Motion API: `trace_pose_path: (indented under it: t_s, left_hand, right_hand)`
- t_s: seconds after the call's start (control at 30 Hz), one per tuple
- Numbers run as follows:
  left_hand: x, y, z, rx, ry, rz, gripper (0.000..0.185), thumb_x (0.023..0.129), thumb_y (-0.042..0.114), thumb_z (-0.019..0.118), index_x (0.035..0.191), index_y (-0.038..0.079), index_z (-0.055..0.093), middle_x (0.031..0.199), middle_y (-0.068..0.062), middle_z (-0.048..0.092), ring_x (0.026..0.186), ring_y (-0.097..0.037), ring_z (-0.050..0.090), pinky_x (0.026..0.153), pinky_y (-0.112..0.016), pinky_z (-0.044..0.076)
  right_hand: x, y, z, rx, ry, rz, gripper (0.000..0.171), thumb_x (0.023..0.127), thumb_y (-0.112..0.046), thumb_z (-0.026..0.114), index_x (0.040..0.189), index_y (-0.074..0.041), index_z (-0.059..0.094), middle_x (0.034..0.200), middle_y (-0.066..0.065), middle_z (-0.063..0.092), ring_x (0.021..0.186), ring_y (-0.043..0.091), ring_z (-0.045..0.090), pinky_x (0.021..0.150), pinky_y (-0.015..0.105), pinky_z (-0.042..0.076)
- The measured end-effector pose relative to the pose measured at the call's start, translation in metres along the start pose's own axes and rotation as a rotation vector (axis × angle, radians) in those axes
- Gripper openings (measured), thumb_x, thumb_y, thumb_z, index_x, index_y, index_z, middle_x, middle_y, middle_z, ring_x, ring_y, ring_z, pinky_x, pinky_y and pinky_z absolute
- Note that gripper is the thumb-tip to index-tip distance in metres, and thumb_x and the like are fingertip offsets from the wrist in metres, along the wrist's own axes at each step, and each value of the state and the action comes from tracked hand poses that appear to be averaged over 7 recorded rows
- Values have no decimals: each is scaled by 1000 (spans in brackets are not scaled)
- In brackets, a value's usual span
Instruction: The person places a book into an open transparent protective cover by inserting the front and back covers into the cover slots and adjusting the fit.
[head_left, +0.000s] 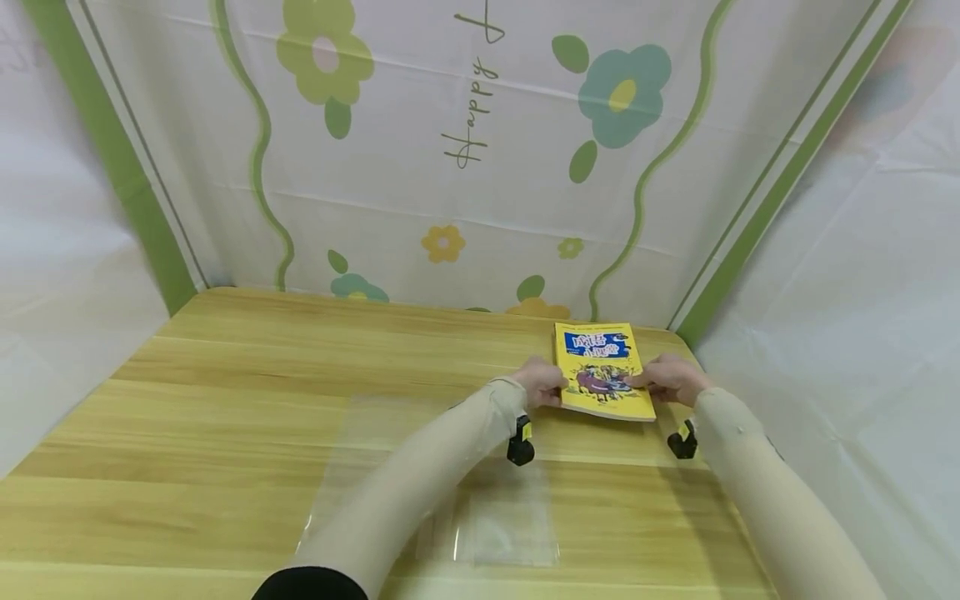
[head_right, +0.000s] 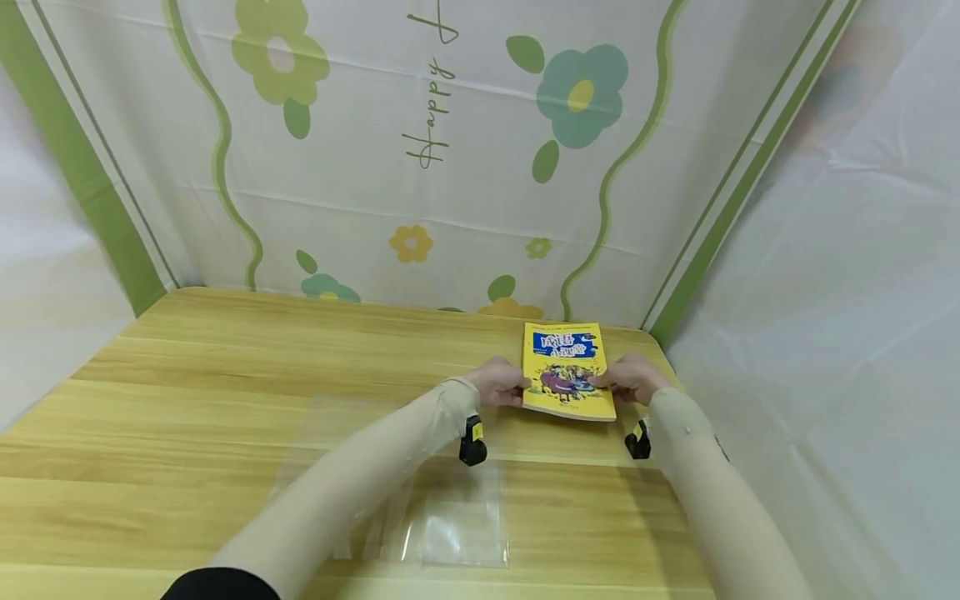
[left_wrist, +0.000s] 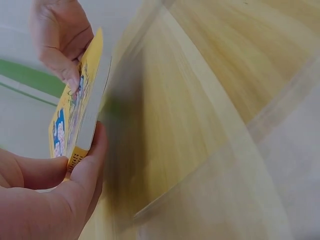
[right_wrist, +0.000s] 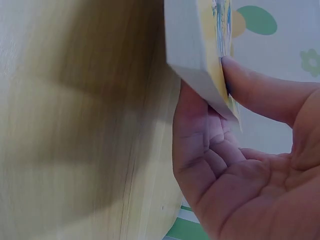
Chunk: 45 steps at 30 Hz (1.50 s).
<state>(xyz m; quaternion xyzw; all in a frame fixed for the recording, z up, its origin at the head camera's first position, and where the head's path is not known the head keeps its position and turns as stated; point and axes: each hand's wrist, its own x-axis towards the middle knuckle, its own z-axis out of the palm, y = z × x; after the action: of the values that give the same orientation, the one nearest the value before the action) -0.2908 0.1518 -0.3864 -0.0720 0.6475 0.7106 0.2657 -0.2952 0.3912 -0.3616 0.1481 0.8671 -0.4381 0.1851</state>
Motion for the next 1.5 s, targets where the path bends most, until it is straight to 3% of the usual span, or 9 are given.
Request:
trace_pose_path:
  t_s: [0.3,0.53,0.97,1.3,1.5]
  left_hand:
    - [-1,-7,-7,-14,-57,6,33,93,-10,56,125,-13,52,93,-18,64,86,-28,66,75,-33,57]
    - [-5,-4,-13,-2,-96,8,27,95,-7,56,122,-12,56,92,-18,67,89,-29,68,75,-34,58]
    - [-21,5,-28,71,-157,25,22,96,-5,55,117,-12,59,90,-18,69,84,-28,70,71,-33,58]
    - [-37,6,-37,98,-193,66,24,95,-7,55,117,-13,60,88,-19,70,76,-25,70,52,-24,51]
    - [-45,5,-45,109,-214,79,24,97,-5,54,119,-13,61,90,-17,71,78,-24,69,58,-25,52]
  right_hand:
    - [-6,-2,-1,-7,-8,-27,29,90,-14,72,106,8,60,80,4,64,66,13,54,65,29,52]
    - [-13,-4,-2,87,-53,-76,27,91,-10,71,107,8,59,85,5,67,70,15,60,68,31,56]
    - [-22,-7,3,216,-110,-90,40,91,-8,71,120,13,53,88,9,71,77,20,68,77,37,58]
    - [-31,-7,8,286,-146,-107,34,90,-7,71,114,11,56,91,13,72,79,23,70,76,38,58]
    - [-39,-10,15,279,-173,-128,33,90,-6,70,115,11,56,95,13,71,83,24,70,78,38,57]
